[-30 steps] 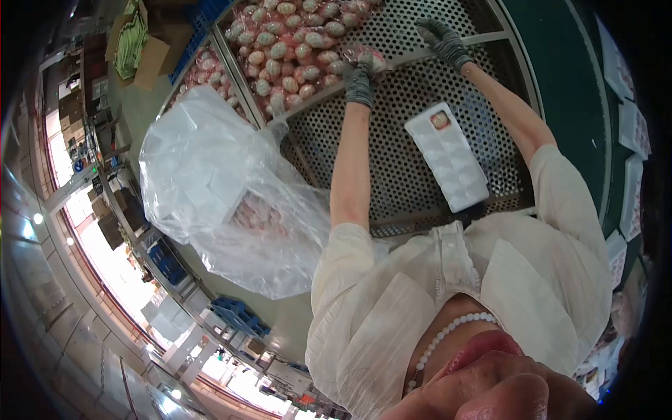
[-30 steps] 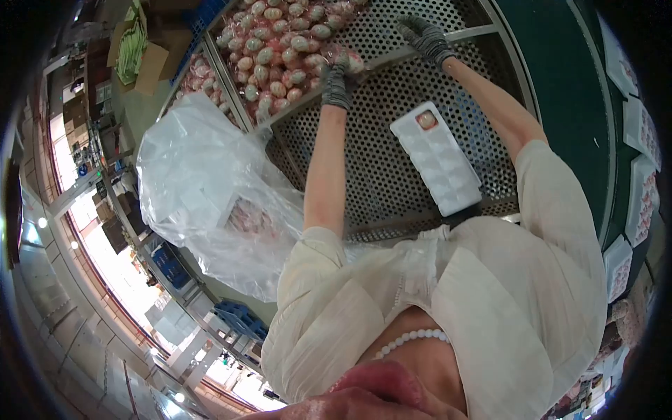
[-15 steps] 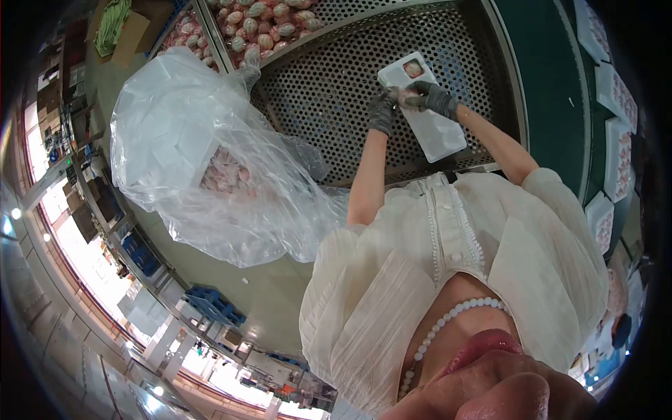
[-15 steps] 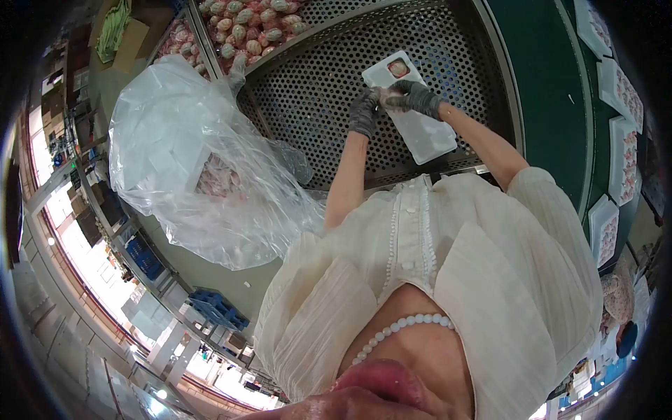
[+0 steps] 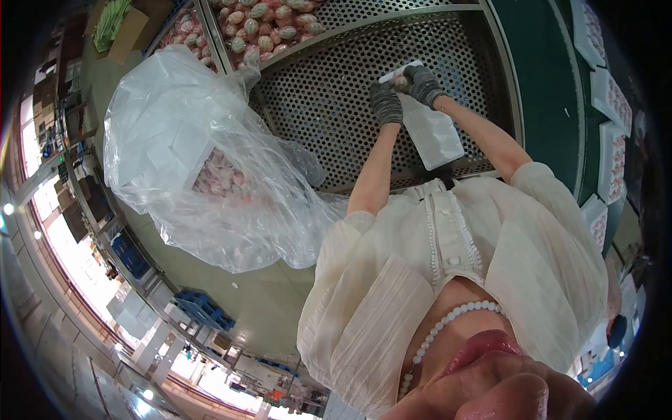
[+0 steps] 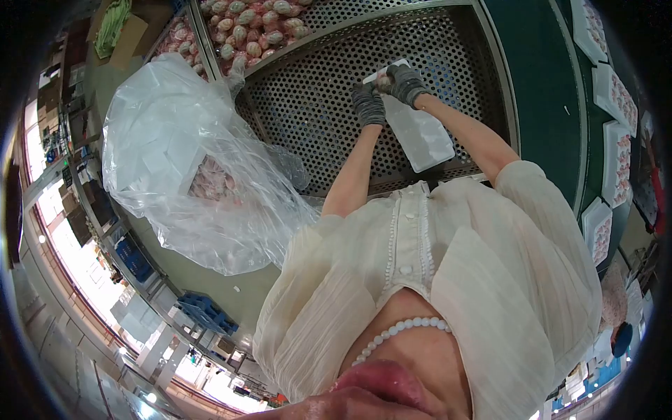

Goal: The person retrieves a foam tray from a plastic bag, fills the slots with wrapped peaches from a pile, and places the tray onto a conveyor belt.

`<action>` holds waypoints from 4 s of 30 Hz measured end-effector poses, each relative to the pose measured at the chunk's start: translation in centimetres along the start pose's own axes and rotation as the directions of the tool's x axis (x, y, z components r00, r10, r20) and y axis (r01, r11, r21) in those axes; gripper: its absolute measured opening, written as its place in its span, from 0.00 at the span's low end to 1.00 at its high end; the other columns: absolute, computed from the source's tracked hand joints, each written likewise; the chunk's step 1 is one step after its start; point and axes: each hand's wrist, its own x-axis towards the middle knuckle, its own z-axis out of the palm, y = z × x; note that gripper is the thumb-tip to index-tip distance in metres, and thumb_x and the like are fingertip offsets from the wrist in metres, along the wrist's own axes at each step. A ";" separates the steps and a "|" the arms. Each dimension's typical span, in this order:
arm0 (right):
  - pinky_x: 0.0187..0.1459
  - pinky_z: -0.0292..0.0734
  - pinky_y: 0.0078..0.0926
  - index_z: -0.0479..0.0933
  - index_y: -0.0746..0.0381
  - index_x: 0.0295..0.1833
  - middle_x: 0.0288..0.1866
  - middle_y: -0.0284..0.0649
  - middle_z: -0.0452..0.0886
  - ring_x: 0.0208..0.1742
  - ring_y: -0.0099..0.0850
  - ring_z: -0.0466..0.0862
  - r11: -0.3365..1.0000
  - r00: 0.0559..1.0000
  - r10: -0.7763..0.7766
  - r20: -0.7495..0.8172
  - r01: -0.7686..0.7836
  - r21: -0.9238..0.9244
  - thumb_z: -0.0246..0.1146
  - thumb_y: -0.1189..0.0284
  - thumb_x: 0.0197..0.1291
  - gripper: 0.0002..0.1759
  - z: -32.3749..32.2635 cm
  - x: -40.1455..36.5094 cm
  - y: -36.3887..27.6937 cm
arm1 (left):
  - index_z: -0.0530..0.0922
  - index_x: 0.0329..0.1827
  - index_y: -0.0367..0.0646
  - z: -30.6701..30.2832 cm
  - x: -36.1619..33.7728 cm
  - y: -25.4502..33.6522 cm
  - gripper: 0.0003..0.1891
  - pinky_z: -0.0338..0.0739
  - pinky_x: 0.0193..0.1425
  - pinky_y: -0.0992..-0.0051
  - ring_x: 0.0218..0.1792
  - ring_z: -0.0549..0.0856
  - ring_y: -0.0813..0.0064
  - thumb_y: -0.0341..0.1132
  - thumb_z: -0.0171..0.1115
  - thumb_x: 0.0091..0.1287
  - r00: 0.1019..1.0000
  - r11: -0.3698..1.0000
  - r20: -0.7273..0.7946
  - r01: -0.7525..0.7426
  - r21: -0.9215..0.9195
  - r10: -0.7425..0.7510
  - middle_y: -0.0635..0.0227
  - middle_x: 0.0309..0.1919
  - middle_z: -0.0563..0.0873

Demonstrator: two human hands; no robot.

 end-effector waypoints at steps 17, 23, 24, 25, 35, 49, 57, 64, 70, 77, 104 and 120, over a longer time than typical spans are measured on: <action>0.37 0.69 0.34 0.70 0.63 0.35 0.28 0.46 0.74 0.29 0.43 0.75 0.814 0.903 -0.429 -0.001 0.387 -0.434 0.53 0.68 0.48 0.10 3.2 0.4 0.9 | 0.73 0.39 0.38 -0.3 -0.5 1.3 0.12 0.68 0.41 0.68 0.37 0.72 0.60 0.26 0.46 0.53 0.995 0.998 0.077 0.066 0.020 -0.067 0.54 0.35 0.73; 0.33 0.71 0.34 0.70 0.65 0.36 0.36 0.51 0.73 0.31 0.45 0.75 0.958 0.953 -0.135 0.270 0.195 -0.210 0.56 0.68 0.44 0.14 0.9 1.5 -0.1 | 0.73 0.35 0.38 0.5 -2.1 0.0 0.11 0.68 0.43 0.64 0.39 0.74 0.57 0.28 0.46 0.50 1.000 0.999 0.006 -0.017 0.031 0.017 0.52 0.37 0.75; 0.33 0.71 0.34 0.70 0.65 0.36 0.36 0.51 0.73 0.31 0.45 0.75 0.956 0.953 -0.138 0.271 0.200 -0.215 0.56 0.68 0.44 0.14 1.6 1.2 1.0 | 0.73 0.35 0.38 1.6 -2.2 -0.7 0.11 0.68 0.43 0.64 0.39 0.74 0.57 0.28 0.46 0.50 1.000 0.999 0.001 -0.014 0.028 0.014 0.52 0.37 0.75; 0.33 0.70 0.34 0.72 0.63 0.33 0.32 0.49 0.74 0.31 0.42 0.75 0.957 0.984 -0.114 0.139 0.147 -0.251 0.56 0.69 0.44 0.11 2.7 0.9 1.8 | 0.73 0.34 0.38 2.4 -1.8 -1.2 0.10 0.70 0.41 0.64 0.37 0.74 0.57 0.28 0.46 0.50 0.995 0.981 0.087 0.068 -0.179 -0.053 0.53 0.34 0.75; 0.29 0.71 0.37 0.77 0.59 0.30 0.28 0.45 0.77 0.30 0.39 0.78 0.856 0.953 -0.003 0.304 0.159 -0.491 0.57 0.70 0.39 0.09 3.7 2.7 0.5 | 0.71 0.45 0.40 -2.8 0.4 0.4 0.13 0.66 0.51 0.68 0.43 0.73 0.61 0.31 0.43 0.59 0.980 0.982 0.183 0.107 -0.153 -0.078 0.57 0.39 0.76; 0.47 0.63 0.35 0.72 0.57 0.45 0.42 0.41 0.72 0.44 0.40 0.71 0.928 0.991 0.133 -0.014 -0.129 -0.350 0.47 0.56 0.53 0.20 -4.7 15.4 5.3 | 0.66 0.51 0.42 -6.2 25.0 -10.2 0.25 0.67 0.51 0.66 0.50 0.69 0.57 0.41 0.55 0.50 0.985 0.869 0.164 -0.040 0.493 -0.048 0.52 0.51 0.68; 0.56 0.56 0.34 0.68 0.55 0.50 0.54 0.39 0.65 0.54 0.36 0.65 0.866 0.960 -0.259 -0.106 0.182 -0.466 0.51 0.54 0.50 0.24 -5.0 14.6 6.4 | 0.73 0.39 0.40 -5.4 27.0 -10.4 0.14 0.69 0.42 0.66 0.37 0.76 0.59 0.39 0.50 0.53 0.940 0.898 0.238 0.129 0.421 -0.247 0.55 0.33 0.77; 0.48 0.68 0.26 0.63 0.55 0.55 0.50 0.42 0.70 0.52 0.33 0.69 0.770 0.877 -0.451 -0.165 0.475 0.425 0.54 0.50 0.48 0.31 -5.0 16.3 7.5 | 0.70 0.36 0.35 -7.4 20.1 -6.1 0.10 0.69 0.39 0.72 0.31 0.74 0.68 0.35 0.48 0.60 0.991 0.956 -0.015 0.123 -0.267 -0.132 0.60 0.31 0.75; 0.45 0.69 0.25 0.65 0.58 0.52 0.44 0.41 0.73 0.44 0.33 0.74 0.998 0.988 -0.049 0.144 0.043 0.039 0.59 0.58 0.47 0.27 -4.1 3.4 0.9 | 0.70 0.35 0.37 -0.5 6.4 -0.5 0.07 0.71 0.27 0.80 0.25 0.74 0.77 0.33 0.50 0.60 0.891 0.577 0.382 0.451 -0.681 -0.246 0.66 0.28 0.75; 0.44 0.69 0.27 0.68 0.65 0.47 0.41 0.46 0.74 0.41 0.33 0.75 0.942 0.990 0.118 0.082 -0.138 0.305 0.62 0.55 0.42 0.30 -2.0 -6.1 5.7 | 0.72 0.35 0.36 0.7 -3.3 4.9 0.07 0.69 0.26 0.79 0.21 0.75 0.77 0.27 0.55 0.53 0.743 0.414 0.557 0.670 -0.616 -0.372 0.65 0.25 0.77; 0.32 0.71 0.33 0.72 0.63 0.33 0.29 0.49 0.74 0.32 0.41 0.76 0.934 0.997 -0.075 0.027 0.079 -0.348 0.56 0.66 0.46 0.12 1.4 -4.7 4.5 | 0.69 0.44 0.36 5.1 -6.6 2.2 0.16 0.62 0.53 0.64 0.46 0.69 0.54 0.31 0.47 0.51 0.963 0.973 0.270 0.054 -0.225 0.009 0.51 0.40 0.73; 0.44 0.68 0.34 0.73 0.58 0.42 0.38 0.44 0.74 0.41 0.39 0.73 0.908 0.919 -0.227 -0.323 0.079 -0.412 0.48 0.61 0.54 0.16 -4.2 11.3 4.0 | 0.64 0.51 0.35 -8.6 16.9 -4.5 0.19 0.61 0.56 0.69 0.51 0.68 0.61 0.34 0.47 0.57 0.981 1.000 -0.196 0.016 0.020 -0.012 0.54 0.48 0.69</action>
